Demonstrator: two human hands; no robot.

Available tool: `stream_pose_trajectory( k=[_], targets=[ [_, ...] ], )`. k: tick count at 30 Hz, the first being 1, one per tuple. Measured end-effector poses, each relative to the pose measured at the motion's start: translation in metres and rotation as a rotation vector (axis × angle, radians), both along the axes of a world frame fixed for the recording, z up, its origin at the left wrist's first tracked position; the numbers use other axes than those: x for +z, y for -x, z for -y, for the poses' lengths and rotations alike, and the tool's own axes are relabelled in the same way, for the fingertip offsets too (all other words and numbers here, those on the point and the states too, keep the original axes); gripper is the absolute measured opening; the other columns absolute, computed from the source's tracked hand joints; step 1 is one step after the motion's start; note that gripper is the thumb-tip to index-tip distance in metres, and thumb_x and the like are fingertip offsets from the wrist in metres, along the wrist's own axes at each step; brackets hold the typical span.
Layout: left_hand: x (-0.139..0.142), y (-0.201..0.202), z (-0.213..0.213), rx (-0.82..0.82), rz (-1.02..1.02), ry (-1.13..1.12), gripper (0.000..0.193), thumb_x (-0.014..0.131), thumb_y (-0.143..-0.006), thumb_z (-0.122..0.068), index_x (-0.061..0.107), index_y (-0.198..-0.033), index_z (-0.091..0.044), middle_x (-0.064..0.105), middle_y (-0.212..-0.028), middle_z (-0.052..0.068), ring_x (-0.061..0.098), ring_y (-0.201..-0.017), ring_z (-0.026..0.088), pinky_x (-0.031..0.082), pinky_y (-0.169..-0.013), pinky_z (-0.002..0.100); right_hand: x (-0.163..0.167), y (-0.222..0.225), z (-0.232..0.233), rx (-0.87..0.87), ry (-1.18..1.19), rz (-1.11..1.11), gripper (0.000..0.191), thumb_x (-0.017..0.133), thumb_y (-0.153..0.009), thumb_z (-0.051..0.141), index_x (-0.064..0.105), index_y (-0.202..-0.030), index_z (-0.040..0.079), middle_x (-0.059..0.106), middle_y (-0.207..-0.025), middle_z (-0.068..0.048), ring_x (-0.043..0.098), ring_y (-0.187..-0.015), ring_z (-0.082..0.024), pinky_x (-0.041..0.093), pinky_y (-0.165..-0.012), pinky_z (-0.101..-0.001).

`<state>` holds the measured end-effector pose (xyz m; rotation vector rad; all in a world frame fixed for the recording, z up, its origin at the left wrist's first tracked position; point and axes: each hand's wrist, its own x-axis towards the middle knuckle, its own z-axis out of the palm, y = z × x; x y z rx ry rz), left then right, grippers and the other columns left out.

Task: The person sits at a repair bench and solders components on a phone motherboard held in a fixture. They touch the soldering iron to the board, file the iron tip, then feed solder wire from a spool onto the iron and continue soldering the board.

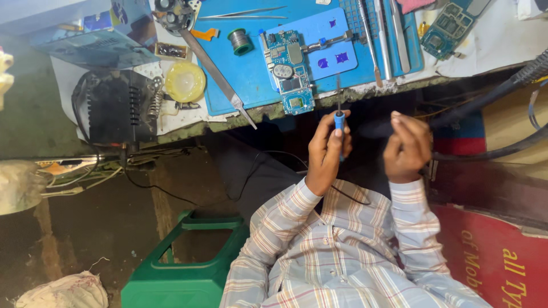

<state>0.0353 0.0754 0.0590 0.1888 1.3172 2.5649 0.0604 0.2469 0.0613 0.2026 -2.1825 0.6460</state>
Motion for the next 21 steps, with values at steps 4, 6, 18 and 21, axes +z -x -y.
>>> stream_pose_trajectory(
  k=[4, 6, 18, 21],
  targets=[
    [-0.014, 0.005, 0.000, 0.101, -0.209, 0.287, 0.032, 0.051, -0.115, -0.019, 0.060, -0.138, 0.002, 0.059, -0.105, 0.003, 0.051, -0.084, 0.006, 0.043, -0.074, 0.022, 0.027, 0.002, -0.008, 0.010, 0.149, 0.082, 0.024, 0.061, -0.105, -0.018, 0.066, -0.123, -0.003, 0.070, -0.119, -0.017, 0.070, -0.105, -0.033, 0.058, -0.091, -0.0381],
    [-0.024, 0.010, -0.003, 0.123, -0.238, 0.314, 0.030, 0.054, -0.115, -0.019, 0.061, -0.135, 0.001, 0.065, -0.100, 0.003, 0.057, -0.090, 0.005, 0.046, -0.080, 0.022, 0.040, 0.013, -0.006, 0.013, 0.156, 0.130, 0.022, 0.065, -0.106, -0.016, 0.068, -0.124, -0.003, 0.069, -0.119, -0.017, 0.070, -0.102, -0.032, 0.057, -0.090, -0.0375],
    [-0.053, 0.027, 0.000, 0.012, -0.129, 0.301, 0.030, 0.053, -0.111, -0.025, 0.066, -0.121, 0.001, 0.057, -0.080, -0.002, 0.046, -0.067, 0.003, 0.037, -0.061, 0.020, 0.083, 0.067, 0.001, 0.032, 0.162, 0.318, 0.018, 0.073, -0.105, -0.010, 0.069, -0.122, -0.005, 0.063, -0.117, -0.017, 0.068, -0.101, -0.028, 0.056, -0.084, -0.0332],
    [-0.059, 0.025, 0.001, 0.073, -0.162, 0.305, 0.033, 0.050, -0.115, -0.027, 0.067, -0.121, 0.001, 0.056, -0.081, -0.002, 0.050, -0.074, 0.004, 0.042, -0.067, 0.022, 0.073, 0.062, 0.007, -0.033, -0.022, 0.216, 0.015, 0.076, -0.099, -0.010, 0.069, -0.112, -0.007, 0.063, -0.108, -0.017, 0.065, -0.106, -0.034, 0.054, -0.094, -0.0424]
  ],
)
